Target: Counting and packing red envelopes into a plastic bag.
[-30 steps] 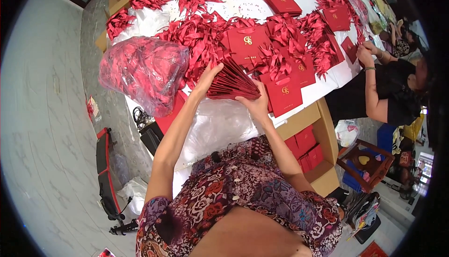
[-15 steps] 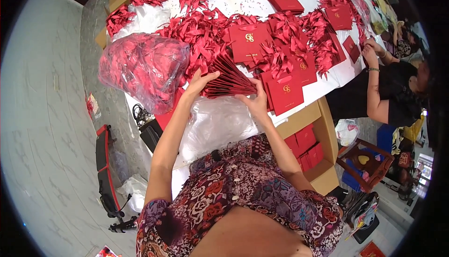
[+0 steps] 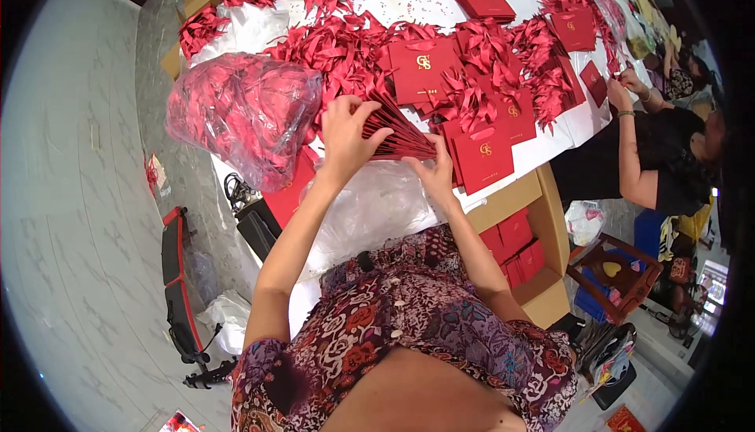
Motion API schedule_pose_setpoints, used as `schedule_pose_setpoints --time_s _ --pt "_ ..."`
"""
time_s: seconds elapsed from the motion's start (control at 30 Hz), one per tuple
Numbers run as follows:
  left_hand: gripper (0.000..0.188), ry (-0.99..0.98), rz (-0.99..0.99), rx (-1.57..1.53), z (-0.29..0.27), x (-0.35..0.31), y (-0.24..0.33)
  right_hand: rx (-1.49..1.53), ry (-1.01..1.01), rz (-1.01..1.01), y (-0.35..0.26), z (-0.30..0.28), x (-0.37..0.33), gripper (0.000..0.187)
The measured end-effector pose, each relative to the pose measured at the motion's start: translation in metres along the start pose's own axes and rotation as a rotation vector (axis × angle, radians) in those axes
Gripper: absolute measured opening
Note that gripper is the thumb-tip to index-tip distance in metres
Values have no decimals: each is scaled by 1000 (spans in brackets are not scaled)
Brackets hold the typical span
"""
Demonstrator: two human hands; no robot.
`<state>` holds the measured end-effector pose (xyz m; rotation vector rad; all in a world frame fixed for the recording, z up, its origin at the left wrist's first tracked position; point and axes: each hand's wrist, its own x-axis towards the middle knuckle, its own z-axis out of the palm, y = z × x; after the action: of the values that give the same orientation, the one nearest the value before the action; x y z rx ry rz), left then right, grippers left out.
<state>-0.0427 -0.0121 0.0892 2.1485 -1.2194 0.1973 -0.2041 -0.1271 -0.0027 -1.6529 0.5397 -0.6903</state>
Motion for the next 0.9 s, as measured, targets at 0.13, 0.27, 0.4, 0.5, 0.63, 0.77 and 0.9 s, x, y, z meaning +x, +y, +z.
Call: schedule_pose_setpoints --time_s 0.13,0.27,0.4,0.5,0.63,0.77,0.9 --pt "19 -25 -29 -143 16 5 -7 -15 -3 17 -7 1 0 48" --pt "7 41 -150 -297 20 4 -25 -27 -5 4 -7 0 0 49" --pt "8 70 -125 -65 7 -4 -48 5 -7 14 0 -2 -1 49" --pt "11 -11 -154 145 4 -18 -64 -1 -6 7 4 -1 -1 50" --pt "13 6 -105 148 3 -32 -56 51 -19 51 6 0 -3 50" --pt "16 37 -404 -298 10 -44 -22 19 -17 43 2 -1 -3 53" --pt "33 67 -497 -411 22 -56 -14 -28 -17 45 6 0 -4 56"
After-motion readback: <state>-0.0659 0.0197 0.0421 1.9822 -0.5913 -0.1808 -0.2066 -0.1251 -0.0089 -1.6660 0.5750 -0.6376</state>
